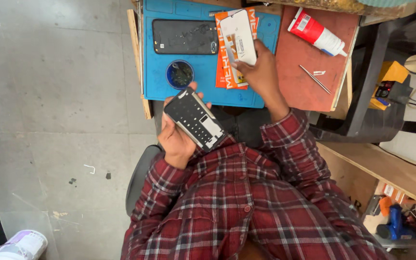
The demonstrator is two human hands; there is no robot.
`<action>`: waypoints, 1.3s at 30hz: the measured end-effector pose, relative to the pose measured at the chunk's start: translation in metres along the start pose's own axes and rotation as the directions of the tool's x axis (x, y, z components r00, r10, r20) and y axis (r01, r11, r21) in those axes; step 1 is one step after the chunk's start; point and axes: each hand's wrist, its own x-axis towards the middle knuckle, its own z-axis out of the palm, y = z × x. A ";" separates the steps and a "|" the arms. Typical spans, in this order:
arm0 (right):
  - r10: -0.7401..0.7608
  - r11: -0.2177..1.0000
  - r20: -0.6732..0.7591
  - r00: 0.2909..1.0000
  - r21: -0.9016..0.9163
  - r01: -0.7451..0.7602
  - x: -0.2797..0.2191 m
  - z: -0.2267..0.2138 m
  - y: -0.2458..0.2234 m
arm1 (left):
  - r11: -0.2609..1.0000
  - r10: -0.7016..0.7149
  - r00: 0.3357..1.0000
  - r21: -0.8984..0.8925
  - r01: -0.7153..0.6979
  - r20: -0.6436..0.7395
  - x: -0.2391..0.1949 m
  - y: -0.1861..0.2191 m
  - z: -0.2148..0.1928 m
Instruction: The person applies adhesive to the edges of a disassembled mobile phone frame and then presses a screen protector onto the device's display. The person handles the phone frame, adhesive tube, and screen protector during the process.
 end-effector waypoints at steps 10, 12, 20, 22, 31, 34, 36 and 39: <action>-0.022 0.193 0.314 0.949 0.933 -0.304 -0.067 -0.070 0.003 | 0.978 0.065 0.995 0.196 -0.078 0.069 0.035 -0.017 0.049; -0.015 0.106 0.345 0.938 0.934 -0.342 -0.080 -0.080 -0.003 | 0.980 0.060 0.996 0.185 -0.072 0.069 0.039 -0.023 0.054; -0.110 0.760 0.014 0.994 0.645 0.075 -0.115 -0.113 -0.019 | 0.972 0.066 0.996 0.221 -0.079 0.068 0.058 -0.063 0.070; -0.237 0.839 -0.050 0.970 0.493 0.230 -0.122 -0.124 -0.027 | 0.972 0.066 0.992 0.219 -0.087 0.103 0.059 -0.067 0.076; -0.292 0.811 0.016 0.956 0.535 0.238 -0.133 -0.117 -0.043 | 0.972 0.083 0.981 0.202 -0.119 0.177 0.054 -0.066 0.087; -0.265 0.825 0.030 0.964 0.525 0.211 -0.134 -0.112 -0.042 | 0.962 0.107 0.975 0.230 -0.151 0.193 0.050 -0.067 0.087; -0.246 0.835 0.047 0.968 0.517 0.187 -0.135 -0.109 -0.042 | 0.953 0.116 0.969 0.252 -0.171 0.221 0.048 -0.067 0.087; -0.217 0.837 0.067 0.974 0.526 0.150 -0.138 -0.103 -0.042 | 0.942 0.126 0.959 0.273 -0.196 0.253 0.045 -0.067 0.086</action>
